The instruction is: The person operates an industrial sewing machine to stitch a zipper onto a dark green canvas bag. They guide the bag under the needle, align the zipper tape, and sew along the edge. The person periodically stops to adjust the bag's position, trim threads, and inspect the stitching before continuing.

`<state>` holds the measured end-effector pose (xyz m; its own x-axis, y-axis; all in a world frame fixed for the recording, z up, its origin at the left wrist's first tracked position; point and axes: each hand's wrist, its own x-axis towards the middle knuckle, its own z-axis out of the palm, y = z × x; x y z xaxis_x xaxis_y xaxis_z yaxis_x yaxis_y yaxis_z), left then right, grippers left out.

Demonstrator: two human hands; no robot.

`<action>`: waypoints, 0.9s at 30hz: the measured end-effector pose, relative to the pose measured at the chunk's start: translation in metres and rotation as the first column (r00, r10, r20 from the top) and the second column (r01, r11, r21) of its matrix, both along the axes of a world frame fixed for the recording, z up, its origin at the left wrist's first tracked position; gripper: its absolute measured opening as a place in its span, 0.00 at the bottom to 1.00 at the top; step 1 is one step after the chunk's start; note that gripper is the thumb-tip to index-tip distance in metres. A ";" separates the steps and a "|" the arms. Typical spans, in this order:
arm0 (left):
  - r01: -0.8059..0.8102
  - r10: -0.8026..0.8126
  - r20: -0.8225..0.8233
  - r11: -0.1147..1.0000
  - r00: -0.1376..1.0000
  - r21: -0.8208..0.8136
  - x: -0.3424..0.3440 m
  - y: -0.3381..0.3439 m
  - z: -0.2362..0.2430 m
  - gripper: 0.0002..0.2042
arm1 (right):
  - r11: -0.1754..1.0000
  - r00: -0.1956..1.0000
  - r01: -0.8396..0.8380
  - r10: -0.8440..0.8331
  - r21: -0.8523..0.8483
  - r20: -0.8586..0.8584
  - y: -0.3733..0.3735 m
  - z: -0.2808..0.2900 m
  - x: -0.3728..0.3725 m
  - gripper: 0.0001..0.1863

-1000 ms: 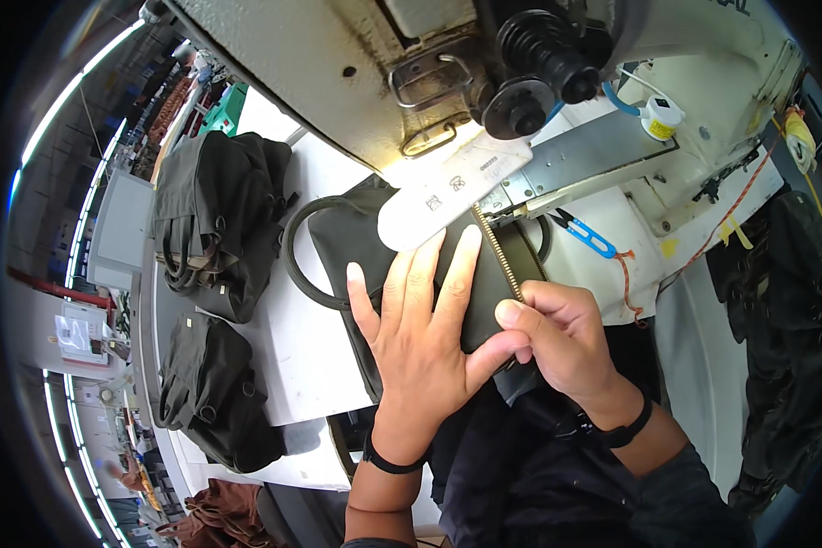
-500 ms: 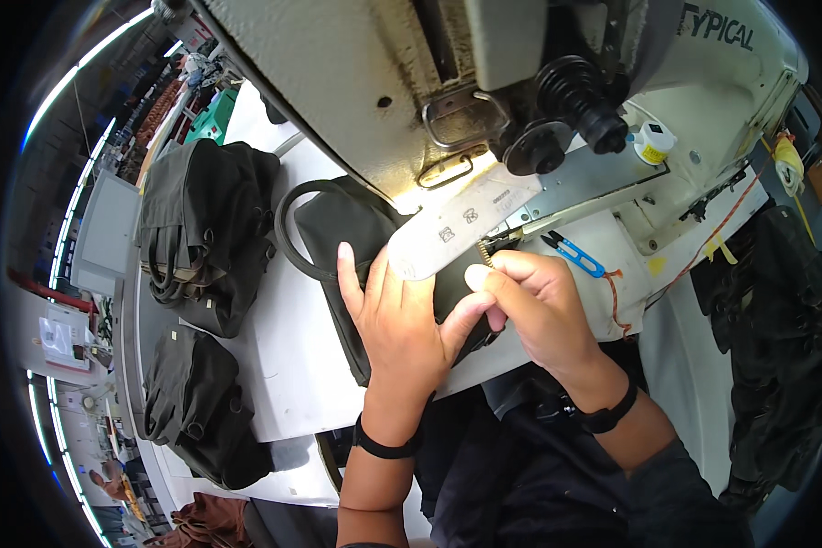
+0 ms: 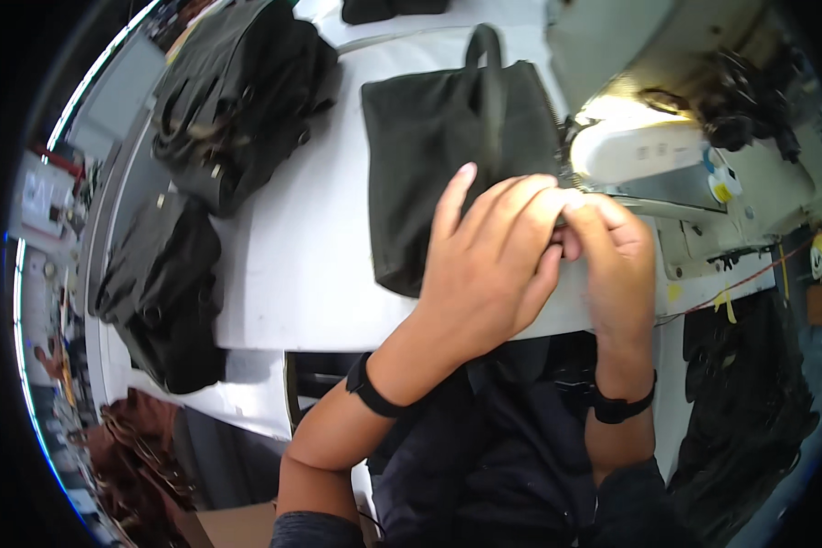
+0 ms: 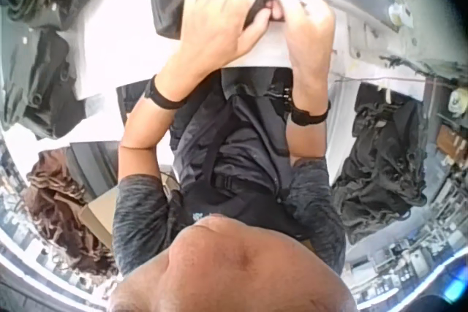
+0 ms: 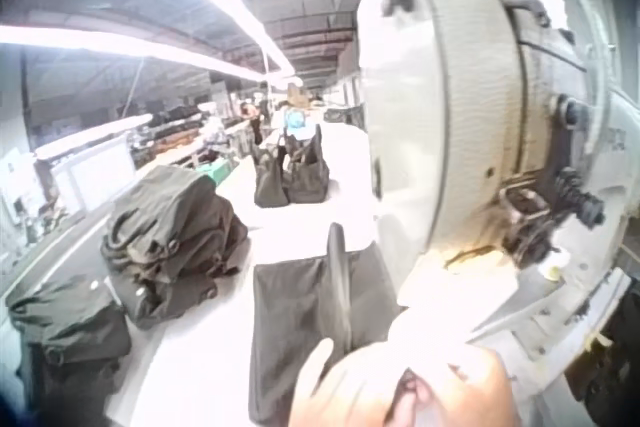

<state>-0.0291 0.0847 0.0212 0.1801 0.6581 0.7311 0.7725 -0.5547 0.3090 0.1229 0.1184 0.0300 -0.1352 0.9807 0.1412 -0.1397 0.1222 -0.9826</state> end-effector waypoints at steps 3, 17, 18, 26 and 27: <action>-0.050 0.048 0.055 0.998 0.997 0.031 0.007 0.003 -0.009 0.24 | 1.000 0.996 -0.022 0.020 0.014 0.084 -0.007 0.004 0.010 0.10; -0.011 0.034 -0.078 0.960 0.996 0.279 0.000 0.014 0.002 0.13 | 0.978 0.943 -0.135 0.078 -0.157 -0.324 -0.005 -0.006 0.005 0.08; -0.015 0.039 -0.079 0.960 0.996 0.279 0.000 0.014 0.002 0.13 | 0.980 0.943 -0.126 0.070 -0.155 -0.326 -0.005 -0.006 0.005 0.08; -0.025 0.035 -0.044 0.975 0.998 0.219 -0.001 0.017 0.000 0.13 | 0.981 0.953 -0.090 0.034 -0.171 -0.302 -0.002 -0.010 0.001 0.09; -0.036 0.046 -0.046 0.981 0.998 0.191 -0.001 0.017 0.004 0.13 | 0.981 0.952 -0.093 0.038 -0.170 -0.303 0.000 -0.009 0.001 0.09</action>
<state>-0.0297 0.1013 0.0254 0.1954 0.5157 0.8342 0.8078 -0.5670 0.1614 0.1239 0.1181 0.0205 -0.1788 0.9839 0.0063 -0.4305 -0.0725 -0.8997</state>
